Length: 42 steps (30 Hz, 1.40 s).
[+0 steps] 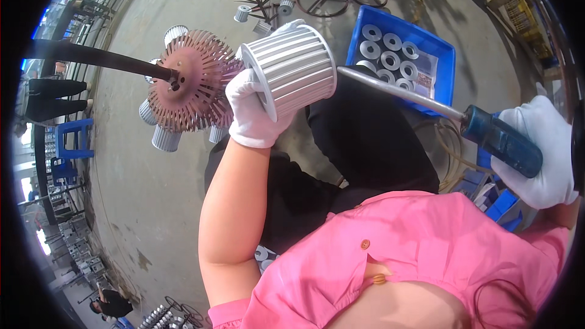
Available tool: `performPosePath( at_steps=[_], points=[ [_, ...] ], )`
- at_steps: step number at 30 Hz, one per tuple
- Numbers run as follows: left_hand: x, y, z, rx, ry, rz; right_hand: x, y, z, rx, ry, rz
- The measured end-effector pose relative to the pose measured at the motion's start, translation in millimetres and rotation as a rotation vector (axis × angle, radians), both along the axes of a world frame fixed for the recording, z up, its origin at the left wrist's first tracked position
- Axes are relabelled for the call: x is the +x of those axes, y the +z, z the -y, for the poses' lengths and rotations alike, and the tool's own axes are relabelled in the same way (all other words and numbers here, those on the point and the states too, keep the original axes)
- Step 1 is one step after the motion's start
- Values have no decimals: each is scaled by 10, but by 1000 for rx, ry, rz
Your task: The recorder uses an air nozzle to clean or inspect cylindrical metal parts and then organizes them into crates and onto a storage rack.
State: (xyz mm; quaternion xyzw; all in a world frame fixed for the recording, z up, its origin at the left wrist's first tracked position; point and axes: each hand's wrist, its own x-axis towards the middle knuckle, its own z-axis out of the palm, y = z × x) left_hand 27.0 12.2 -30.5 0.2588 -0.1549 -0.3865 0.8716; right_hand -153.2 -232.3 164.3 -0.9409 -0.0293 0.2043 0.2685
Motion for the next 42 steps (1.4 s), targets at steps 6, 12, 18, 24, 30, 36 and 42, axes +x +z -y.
performPosePath(
  at_steps=[6,12,18,24,30,36,42],
  points=[
    [-21,-6,23,20,33,144,7,-15,17,-21,30,41],
    [-75,105,111,25,-20,28,58,2,56,93,-73,-20],
    [-28,148,289,-289,-412,-342,-109,-187,106,357,-693,112],
    [-182,28,260,-289,-506,-350,-139,-1126,419,698,-808,116],
    [-106,-148,407,-234,-555,-389,190,-2119,486,759,-790,-99],
    [-82,-41,494,-166,-523,-412,871,-3158,458,543,-427,-334],
    [-58,-280,312,-10,-288,-490,1425,-3944,451,527,-321,-360]
  ],
)
